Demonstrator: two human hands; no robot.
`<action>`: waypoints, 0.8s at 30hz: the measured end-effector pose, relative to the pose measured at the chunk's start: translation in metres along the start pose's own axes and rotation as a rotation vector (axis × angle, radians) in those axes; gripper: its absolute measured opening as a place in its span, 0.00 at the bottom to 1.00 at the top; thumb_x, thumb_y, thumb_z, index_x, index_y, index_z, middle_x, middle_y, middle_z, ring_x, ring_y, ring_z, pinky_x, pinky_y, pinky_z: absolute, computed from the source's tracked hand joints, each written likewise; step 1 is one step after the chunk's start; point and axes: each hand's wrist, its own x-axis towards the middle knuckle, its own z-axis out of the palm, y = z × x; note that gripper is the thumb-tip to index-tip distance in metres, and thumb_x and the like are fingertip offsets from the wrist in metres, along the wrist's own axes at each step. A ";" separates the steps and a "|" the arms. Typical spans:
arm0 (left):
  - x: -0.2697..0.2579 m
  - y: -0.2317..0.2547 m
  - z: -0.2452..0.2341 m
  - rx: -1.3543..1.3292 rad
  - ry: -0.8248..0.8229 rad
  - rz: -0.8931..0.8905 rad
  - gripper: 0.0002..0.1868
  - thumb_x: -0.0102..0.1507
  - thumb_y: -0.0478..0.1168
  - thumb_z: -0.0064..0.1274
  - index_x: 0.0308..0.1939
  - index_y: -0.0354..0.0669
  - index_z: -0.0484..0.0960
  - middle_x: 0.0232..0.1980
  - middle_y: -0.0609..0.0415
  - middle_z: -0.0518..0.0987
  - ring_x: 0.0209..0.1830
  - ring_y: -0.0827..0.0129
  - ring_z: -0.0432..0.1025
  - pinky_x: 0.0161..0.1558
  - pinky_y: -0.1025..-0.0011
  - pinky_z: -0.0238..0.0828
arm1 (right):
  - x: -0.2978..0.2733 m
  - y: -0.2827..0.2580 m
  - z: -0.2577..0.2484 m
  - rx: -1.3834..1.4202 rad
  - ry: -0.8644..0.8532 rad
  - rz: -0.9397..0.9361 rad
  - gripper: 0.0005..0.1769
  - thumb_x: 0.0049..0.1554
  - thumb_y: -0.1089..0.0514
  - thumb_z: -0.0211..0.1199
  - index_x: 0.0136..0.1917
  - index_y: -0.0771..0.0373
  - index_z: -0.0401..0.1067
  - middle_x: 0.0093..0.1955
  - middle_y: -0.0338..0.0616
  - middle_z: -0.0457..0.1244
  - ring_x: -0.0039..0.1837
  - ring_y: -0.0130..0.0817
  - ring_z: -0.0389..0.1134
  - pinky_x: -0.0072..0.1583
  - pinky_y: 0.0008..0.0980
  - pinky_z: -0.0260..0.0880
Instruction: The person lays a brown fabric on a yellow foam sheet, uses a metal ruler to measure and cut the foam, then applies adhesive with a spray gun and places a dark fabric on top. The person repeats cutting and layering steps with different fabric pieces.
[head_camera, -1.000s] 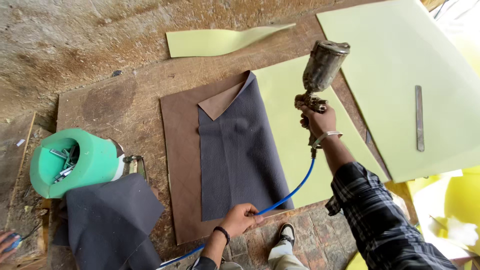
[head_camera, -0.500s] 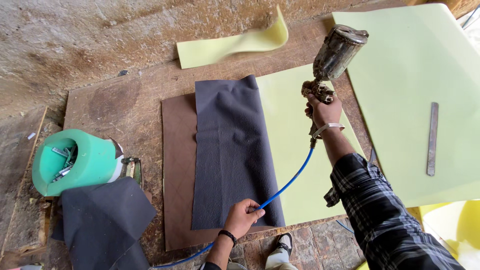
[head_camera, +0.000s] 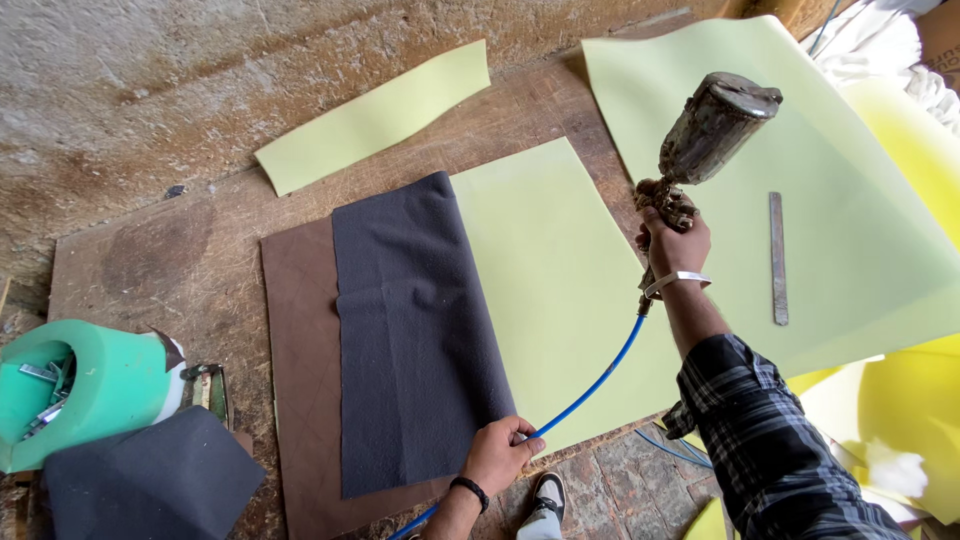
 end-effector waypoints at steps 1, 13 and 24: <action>-0.002 -0.004 0.003 0.062 -0.012 -0.007 0.12 0.64 0.44 0.63 0.45 0.41 0.84 0.30 0.59 0.83 0.29 0.79 0.76 0.30 0.76 0.69 | -0.008 0.005 -0.012 0.027 0.006 0.002 0.26 0.57 0.61 0.68 0.67 0.64 0.66 0.43 0.43 0.70 0.37 0.28 0.71 0.39 0.28 0.73; -0.035 -0.064 0.041 0.093 -0.446 0.099 0.16 0.57 0.36 0.69 0.47 0.37 0.84 0.27 0.57 0.83 0.25 0.79 0.75 0.30 0.76 0.70 | -0.153 0.073 -0.172 -0.098 -0.011 0.153 0.22 0.59 0.62 0.67 0.66 0.69 0.73 0.45 0.45 0.69 0.41 0.29 0.70 0.42 0.30 0.74; -0.085 -0.099 0.018 0.244 -0.612 0.143 0.27 0.50 0.38 0.74 0.52 0.38 0.84 0.31 0.55 0.84 0.30 0.76 0.76 0.36 0.73 0.72 | -0.287 0.100 -0.201 -0.123 -0.102 0.425 0.15 0.58 0.60 0.70 0.51 0.75 0.73 0.39 0.50 0.68 0.36 0.37 0.71 0.39 0.35 0.74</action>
